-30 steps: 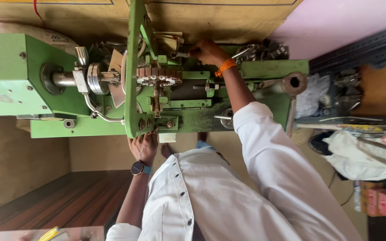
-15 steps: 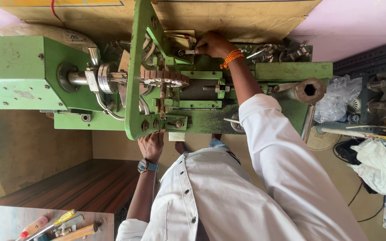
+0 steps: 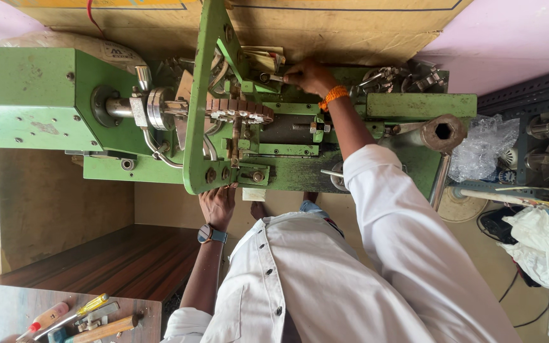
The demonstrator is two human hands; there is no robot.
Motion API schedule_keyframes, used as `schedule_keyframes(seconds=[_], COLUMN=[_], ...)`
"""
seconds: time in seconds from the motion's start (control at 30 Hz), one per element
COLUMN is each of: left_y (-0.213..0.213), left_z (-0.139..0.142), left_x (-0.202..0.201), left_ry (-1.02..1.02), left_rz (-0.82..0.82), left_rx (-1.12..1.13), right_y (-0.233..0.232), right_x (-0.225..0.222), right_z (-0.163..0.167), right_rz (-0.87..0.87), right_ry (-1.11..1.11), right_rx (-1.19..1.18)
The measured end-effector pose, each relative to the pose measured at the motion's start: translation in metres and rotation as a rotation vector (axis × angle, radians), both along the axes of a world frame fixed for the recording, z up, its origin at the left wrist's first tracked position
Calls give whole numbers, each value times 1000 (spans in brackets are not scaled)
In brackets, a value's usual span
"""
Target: The person uses a wrench to tighten bolts on a green industrial machine, then moves to a workbench to connect red wires to a motor component. The person handles the wrench and wires directly with their hands.
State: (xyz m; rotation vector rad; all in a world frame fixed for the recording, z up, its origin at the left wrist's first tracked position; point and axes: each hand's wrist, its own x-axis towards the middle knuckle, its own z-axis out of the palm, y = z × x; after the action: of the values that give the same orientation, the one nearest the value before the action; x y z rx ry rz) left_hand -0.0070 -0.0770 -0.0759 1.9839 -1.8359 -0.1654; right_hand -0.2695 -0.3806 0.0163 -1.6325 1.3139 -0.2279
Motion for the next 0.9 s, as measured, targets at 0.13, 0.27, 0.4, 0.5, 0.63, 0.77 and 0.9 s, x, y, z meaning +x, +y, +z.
schedule_keyframes(seconds=[0.13, 0.27, 0.4, 0.5, 0.63, 0.77, 0.9], left_y=[-2, -2, 0, 1, 2, 0, -1], left_z=[-2, -1, -3, -8, -4, 4, 6], left_x=[-3, -1, 0, -1, -3, 0, 2], left_ry=[-1, -42, -2, -6, 84, 104, 112], left_rz=[-37, -97, -5, 75, -79, -80, -113], left_rx=[-87, -268, 8, 132, -130, -92, -110], right_y=[31, 31, 19, 6, -15, -27, -15], right_x=[8, 16, 8, 1, 0, 2, 4], right_z=[-12, -2, 12, 16, 19, 30, 28], right_rz=[-55, -137, 76, 174, 350, 364, 229], right_ry=[-47, -300, 92, 47, 19, 143, 160], right_rx=[-483, -281, -451, -403, -403, -194, -68])
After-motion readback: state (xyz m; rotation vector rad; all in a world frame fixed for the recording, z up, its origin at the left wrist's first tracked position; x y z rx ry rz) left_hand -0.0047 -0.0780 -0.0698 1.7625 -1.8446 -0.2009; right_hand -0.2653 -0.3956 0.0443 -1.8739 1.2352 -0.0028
